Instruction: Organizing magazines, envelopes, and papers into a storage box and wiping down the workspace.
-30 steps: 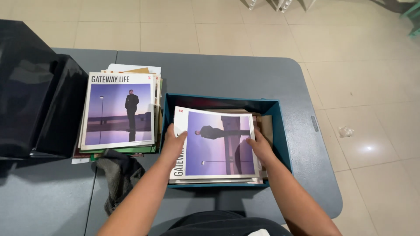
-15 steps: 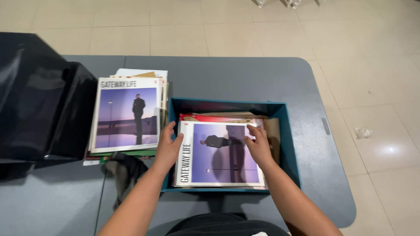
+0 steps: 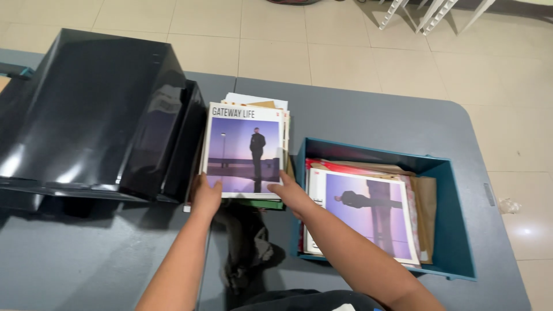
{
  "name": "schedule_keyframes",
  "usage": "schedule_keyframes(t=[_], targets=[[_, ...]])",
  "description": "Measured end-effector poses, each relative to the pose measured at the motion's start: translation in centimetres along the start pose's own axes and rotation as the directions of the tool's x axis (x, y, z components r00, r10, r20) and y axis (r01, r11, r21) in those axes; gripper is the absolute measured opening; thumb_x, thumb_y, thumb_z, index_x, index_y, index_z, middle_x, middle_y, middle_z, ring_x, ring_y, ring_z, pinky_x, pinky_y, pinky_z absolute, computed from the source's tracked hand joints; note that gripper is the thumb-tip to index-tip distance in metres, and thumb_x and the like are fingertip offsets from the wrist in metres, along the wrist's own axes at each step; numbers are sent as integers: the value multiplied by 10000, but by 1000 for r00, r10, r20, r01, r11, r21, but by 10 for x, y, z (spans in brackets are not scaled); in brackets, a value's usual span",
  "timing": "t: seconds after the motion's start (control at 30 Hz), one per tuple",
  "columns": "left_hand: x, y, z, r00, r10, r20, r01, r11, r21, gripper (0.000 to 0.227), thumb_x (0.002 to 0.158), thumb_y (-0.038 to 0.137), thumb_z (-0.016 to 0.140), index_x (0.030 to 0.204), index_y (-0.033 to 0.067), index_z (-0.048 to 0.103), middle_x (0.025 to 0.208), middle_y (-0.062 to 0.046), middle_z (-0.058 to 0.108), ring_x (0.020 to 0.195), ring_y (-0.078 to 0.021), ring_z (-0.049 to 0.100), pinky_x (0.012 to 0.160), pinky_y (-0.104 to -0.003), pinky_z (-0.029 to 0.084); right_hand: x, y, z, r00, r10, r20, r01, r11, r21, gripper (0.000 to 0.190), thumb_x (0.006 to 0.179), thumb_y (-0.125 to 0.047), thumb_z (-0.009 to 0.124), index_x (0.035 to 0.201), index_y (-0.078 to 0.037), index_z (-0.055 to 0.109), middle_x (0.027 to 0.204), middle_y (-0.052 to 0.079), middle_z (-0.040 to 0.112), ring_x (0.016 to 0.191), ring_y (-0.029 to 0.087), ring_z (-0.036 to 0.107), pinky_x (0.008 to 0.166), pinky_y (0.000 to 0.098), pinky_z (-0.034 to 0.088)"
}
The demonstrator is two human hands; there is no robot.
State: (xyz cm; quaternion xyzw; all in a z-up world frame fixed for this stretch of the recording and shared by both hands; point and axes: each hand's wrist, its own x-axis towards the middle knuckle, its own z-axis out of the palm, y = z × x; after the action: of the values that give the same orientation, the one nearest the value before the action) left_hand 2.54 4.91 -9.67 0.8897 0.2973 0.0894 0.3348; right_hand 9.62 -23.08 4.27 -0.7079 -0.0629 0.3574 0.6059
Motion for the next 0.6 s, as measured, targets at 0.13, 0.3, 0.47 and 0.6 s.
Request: schedule_keyframes(t=[0.13, 0.3, 0.47, 0.6], targets=[[-21, 60, -72, 991, -52, 122, 31, 985, 170, 698, 883, 428, 632, 1489, 123, 464, 1557, -166, 443, 1389, -399, 439, 1102, -525, 381, 26, 6, 31, 977, 118, -179, -107, 992, 67, 864, 849, -227, 639, 1596, -15, 259, 1493, 285, 566, 1365, 390, 541, 1076, 426, 447], [-4, 50, -93, 967, -159, 200, 160, 987, 16, 560, 929, 434, 605, 1429, 191, 537, 1419, -126, 579, 1284, -367, 552, 1058, -513, 456, 23, 20, 48, 938, 68, -340, -100, 992, -78, 857, 879, -207, 652, 1601, -29, 226, 1618, 194, 366, 1486, 286, 379, 1173, 371, 333], [22, 0, -56, 815, -55, 577, 469, 646, -602, 478, 975, 365, 646, 1345, 83, 537, 1203, -124, 686, 1031, -249, 652, 818, -413, 534, 15, 32, 54, 928, 66, -367, -109, 989, -96, 830, 884, -210, 653, 1599, -40, 269, 1630, 181, 356, 1501, 288, 358, 1187, 368, 303], [-2, 40, -90, 703, 29, 711, 635, 427, -644, 377, 964, 309, 609, 1310, 161, 601, 1134, -40, 711, 908, -144, 688, 649, -322, 586, -19, 29, 73, 748, -541, -385, 188, 729, -658, 732, 905, -192, 671, 1533, 22, 361, 1572, 230, 372, 1438, 353, 391, 1168, 411, 346]])
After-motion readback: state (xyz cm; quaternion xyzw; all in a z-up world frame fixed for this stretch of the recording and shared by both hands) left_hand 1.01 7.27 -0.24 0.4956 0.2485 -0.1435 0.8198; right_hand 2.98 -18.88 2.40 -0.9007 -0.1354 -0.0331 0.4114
